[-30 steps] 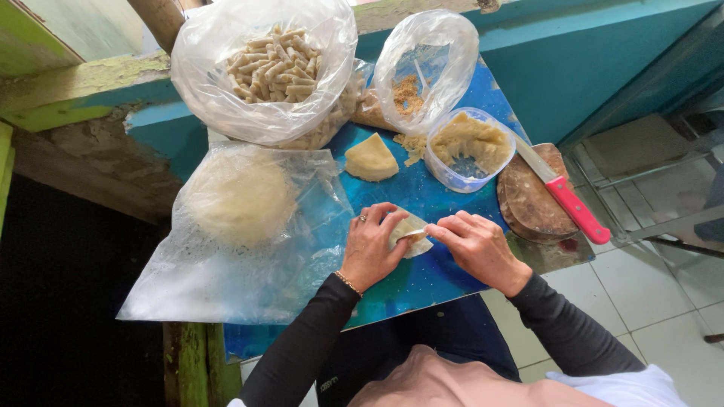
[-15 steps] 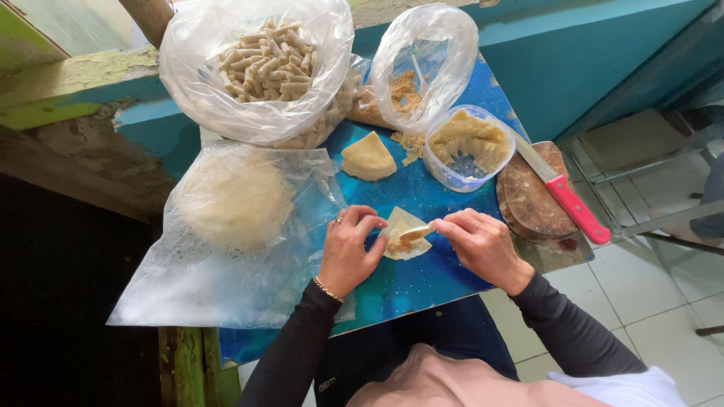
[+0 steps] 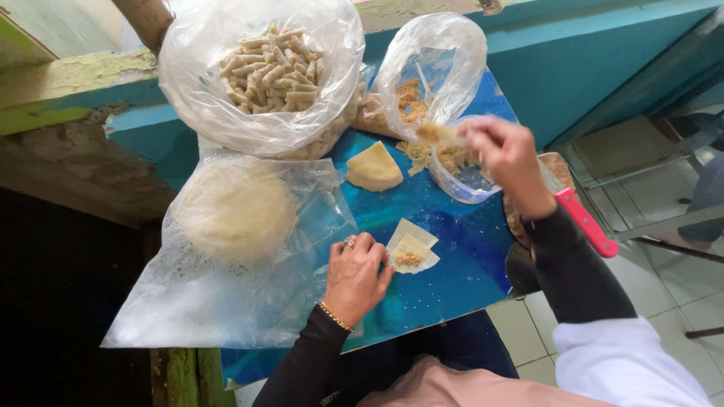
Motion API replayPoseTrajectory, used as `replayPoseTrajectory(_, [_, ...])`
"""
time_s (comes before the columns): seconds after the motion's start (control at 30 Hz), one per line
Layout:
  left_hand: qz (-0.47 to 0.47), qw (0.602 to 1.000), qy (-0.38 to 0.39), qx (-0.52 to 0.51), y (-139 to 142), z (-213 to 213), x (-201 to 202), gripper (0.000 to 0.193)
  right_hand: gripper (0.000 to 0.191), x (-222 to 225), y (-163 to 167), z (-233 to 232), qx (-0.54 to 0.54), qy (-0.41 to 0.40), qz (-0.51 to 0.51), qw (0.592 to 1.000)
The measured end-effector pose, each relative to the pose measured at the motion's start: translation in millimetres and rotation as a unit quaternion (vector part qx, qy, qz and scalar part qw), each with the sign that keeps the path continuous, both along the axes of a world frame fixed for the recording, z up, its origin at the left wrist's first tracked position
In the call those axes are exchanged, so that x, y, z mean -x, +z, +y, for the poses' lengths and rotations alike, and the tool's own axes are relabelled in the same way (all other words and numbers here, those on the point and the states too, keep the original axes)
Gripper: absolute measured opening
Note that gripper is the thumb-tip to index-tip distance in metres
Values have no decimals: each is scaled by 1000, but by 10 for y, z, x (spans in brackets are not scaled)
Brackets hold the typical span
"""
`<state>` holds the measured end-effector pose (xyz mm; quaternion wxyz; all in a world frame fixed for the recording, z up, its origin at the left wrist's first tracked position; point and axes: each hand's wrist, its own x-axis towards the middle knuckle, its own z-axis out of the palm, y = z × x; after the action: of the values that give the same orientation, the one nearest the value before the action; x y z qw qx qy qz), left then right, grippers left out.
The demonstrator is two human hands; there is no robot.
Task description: The person folds filled pastries at a small table. They take a triangular wrapper, spoon filling from a plastic container onto it, then fold and pinch the wrapper closed by hand, setting the finished piece aside and repeating with new wrappers.
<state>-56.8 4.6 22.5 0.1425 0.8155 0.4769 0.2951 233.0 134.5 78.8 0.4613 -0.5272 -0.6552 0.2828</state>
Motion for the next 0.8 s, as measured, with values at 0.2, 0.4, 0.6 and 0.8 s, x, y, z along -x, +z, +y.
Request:
replayPoseTrajectory(0.2, [-12, 1000, 5, -16, -60, 12, -35, 14, 34, 502, 256, 911, -313, -64, -430, 844])
replayPoseTrajectory(0.4, [-8, 999, 31, 4, -45, -29, -65, 25, 20, 544, 75, -471, -240, -25, -321, 916])
replayPoseTrajectory(0.6, [21, 999, 41, -2, -105, -21, -129, 20, 19, 556, -253, -1500, 4, -29, -284, 958])
replayPoseTrajectory(0.8, [-25, 999, 26, 26, -142, 13, -88, 13, 9, 614, -483, -1531, -8, -20, -229, 973])
